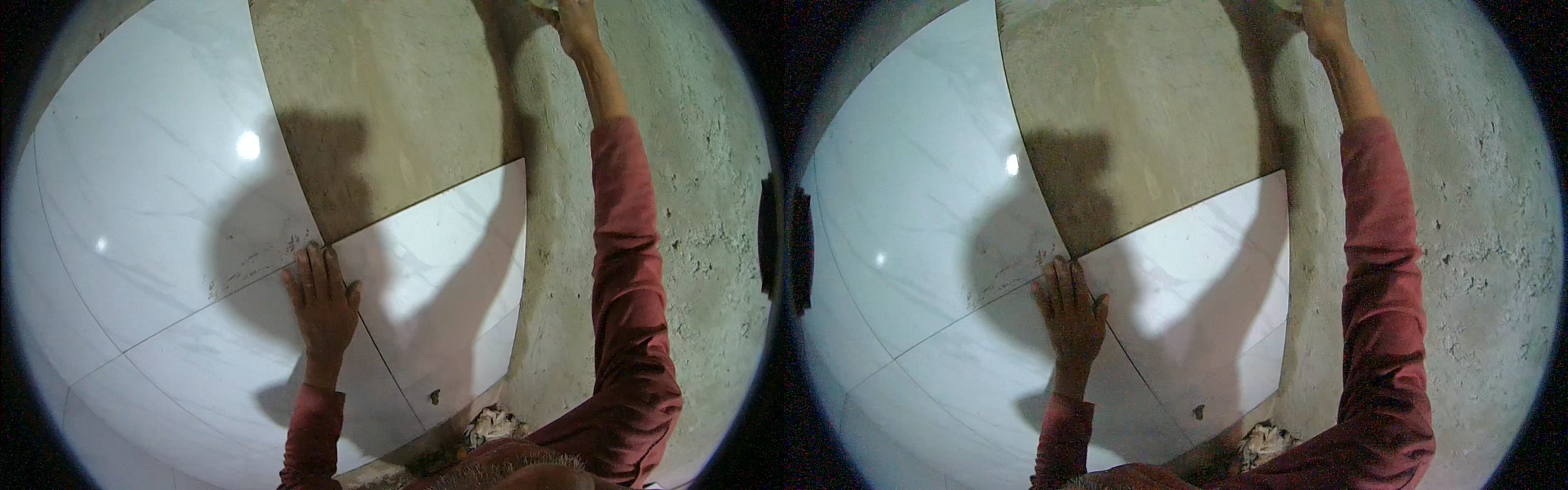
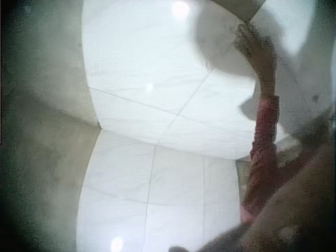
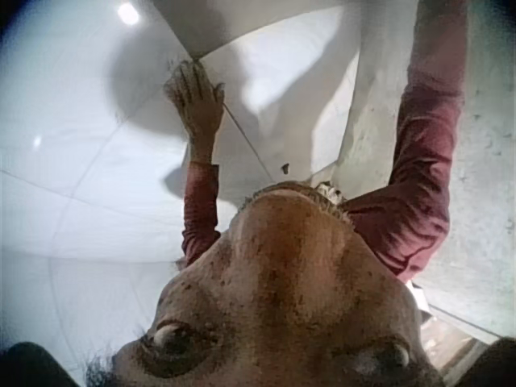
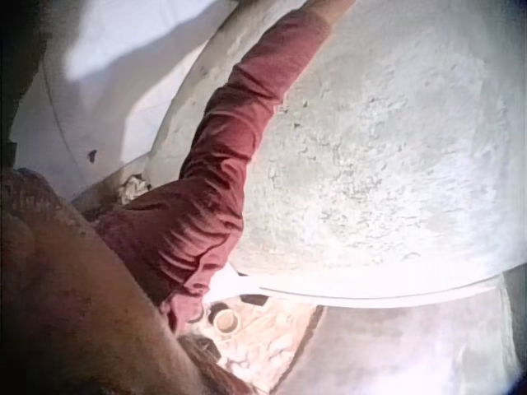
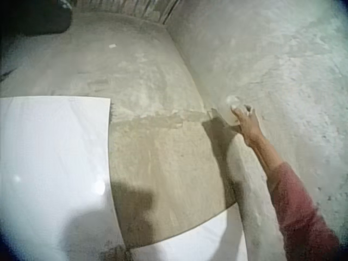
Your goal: The person applies mortar to the back of a tile using a trowel and then places the tile onto the floor surface.
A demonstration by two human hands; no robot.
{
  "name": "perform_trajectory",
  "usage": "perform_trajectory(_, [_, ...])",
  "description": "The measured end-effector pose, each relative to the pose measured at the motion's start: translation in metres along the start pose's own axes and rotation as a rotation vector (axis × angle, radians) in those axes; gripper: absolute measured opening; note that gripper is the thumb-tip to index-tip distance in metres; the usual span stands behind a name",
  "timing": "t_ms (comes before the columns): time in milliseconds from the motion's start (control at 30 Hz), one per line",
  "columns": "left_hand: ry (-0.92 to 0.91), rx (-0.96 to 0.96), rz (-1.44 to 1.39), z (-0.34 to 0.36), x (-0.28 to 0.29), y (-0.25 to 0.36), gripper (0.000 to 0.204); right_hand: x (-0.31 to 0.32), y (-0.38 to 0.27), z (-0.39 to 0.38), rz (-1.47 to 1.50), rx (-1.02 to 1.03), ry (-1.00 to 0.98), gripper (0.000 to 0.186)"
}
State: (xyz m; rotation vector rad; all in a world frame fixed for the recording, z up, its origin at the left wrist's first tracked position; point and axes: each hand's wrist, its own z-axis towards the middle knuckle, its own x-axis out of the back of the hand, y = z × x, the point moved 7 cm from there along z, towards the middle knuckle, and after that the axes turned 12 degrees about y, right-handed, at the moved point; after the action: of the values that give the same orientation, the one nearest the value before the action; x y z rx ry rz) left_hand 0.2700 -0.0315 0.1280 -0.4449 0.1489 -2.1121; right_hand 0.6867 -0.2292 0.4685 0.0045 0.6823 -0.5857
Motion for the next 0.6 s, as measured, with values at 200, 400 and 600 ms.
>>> perform_trajectory(200, [0.006, 0.01, 0.099, -0.004, -0.016, -0.001, 0.075, -0.05, 0.027, 0.067, -0.115, -0.038, -0.024, 0.082])
perform_trajectory(400, [-0.037, 0.019, 0.126, -0.013, -0.029, -0.002, 0.081, -0.116, 0.054, 0.116, -0.572, 0.044, 0.217, 0.07])
perform_trajectory(600, [-0.001, 0.011, 0.219, -0.012, -0.033, 0.0, 0.077, -0.126, 0.075, 0.137, -0.398, 0.016, 0.087, 0.056])
